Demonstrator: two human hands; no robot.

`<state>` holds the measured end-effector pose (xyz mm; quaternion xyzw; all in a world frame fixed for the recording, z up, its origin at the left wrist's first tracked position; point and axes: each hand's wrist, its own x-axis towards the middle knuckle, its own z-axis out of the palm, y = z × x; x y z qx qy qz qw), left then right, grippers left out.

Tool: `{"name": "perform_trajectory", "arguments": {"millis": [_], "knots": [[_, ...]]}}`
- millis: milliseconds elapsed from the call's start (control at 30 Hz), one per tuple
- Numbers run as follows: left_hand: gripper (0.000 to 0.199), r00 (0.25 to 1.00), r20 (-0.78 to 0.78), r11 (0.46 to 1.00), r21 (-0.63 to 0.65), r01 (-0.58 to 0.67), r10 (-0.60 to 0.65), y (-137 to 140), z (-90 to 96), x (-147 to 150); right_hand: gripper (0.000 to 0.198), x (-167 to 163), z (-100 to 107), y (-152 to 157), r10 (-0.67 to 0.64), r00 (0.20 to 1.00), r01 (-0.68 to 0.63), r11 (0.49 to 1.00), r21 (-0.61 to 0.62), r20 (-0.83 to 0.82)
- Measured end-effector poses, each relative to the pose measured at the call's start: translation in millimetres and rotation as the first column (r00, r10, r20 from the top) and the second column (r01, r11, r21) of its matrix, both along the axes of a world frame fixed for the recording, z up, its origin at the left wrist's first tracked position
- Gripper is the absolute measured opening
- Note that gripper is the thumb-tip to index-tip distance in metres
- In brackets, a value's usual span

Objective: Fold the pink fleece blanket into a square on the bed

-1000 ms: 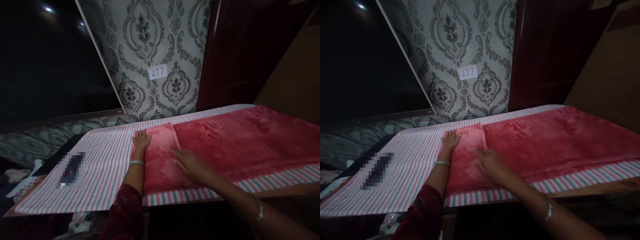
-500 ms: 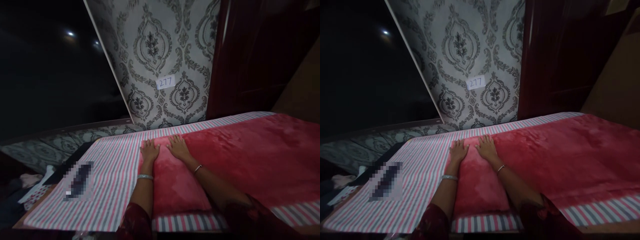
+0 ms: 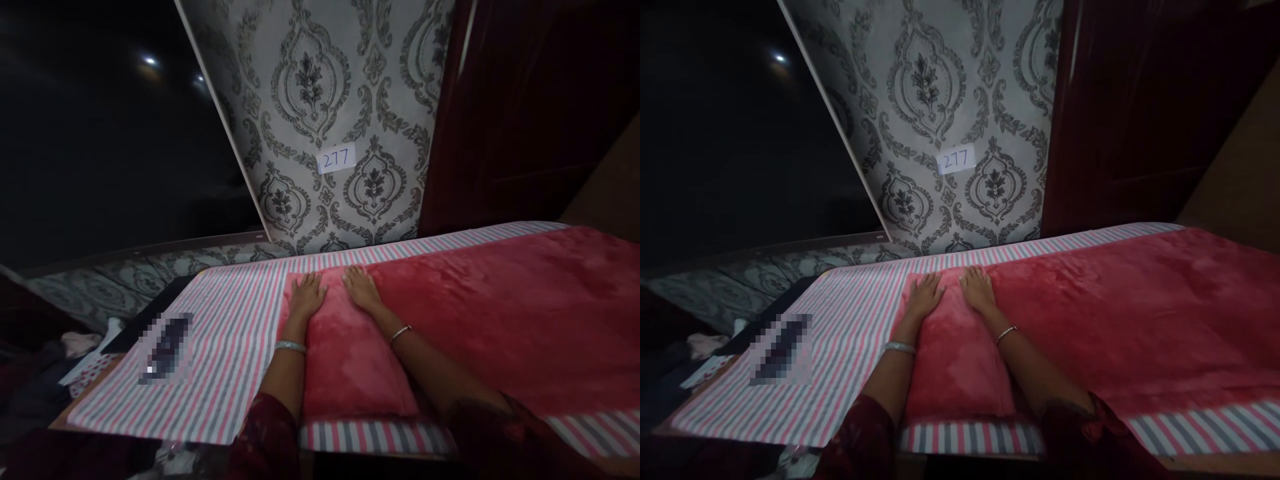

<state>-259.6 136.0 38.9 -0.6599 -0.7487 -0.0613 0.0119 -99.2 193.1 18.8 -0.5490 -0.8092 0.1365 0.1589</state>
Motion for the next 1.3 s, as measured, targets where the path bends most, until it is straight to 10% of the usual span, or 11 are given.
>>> {"name": "perform_trajectory", "arguments": {"millis": [800, 1033, 1300], "knots": [[0.066, 0.999, 0.015, 0.974, -0.226, -0.025, 0.029, -38.7, 27.8, -10.2, 0.057, 18.1, 25.2, -18.3, 0.103, 0.989, -0.094, 0.992, -0.081, 0.109], [0.076, 0.99, -0.055, 0.985, -0.122, 0.122, -0.13, -122.4, -6.5, 23.5, 0.062, 47.3, -2.6, -60.5, 0.257, 0.957, -0.266, 0.962, 0.055, 0.138], [0.074, 0.988, -0.111, 0.991, -0.083, 0.101, -0.11, -124.2, -14.6, 24.2, 0.061, 54.8, 9.5, -78.5, 0.237, 0.963, -0.236, 0.971, -0.028, 0.128]]}}
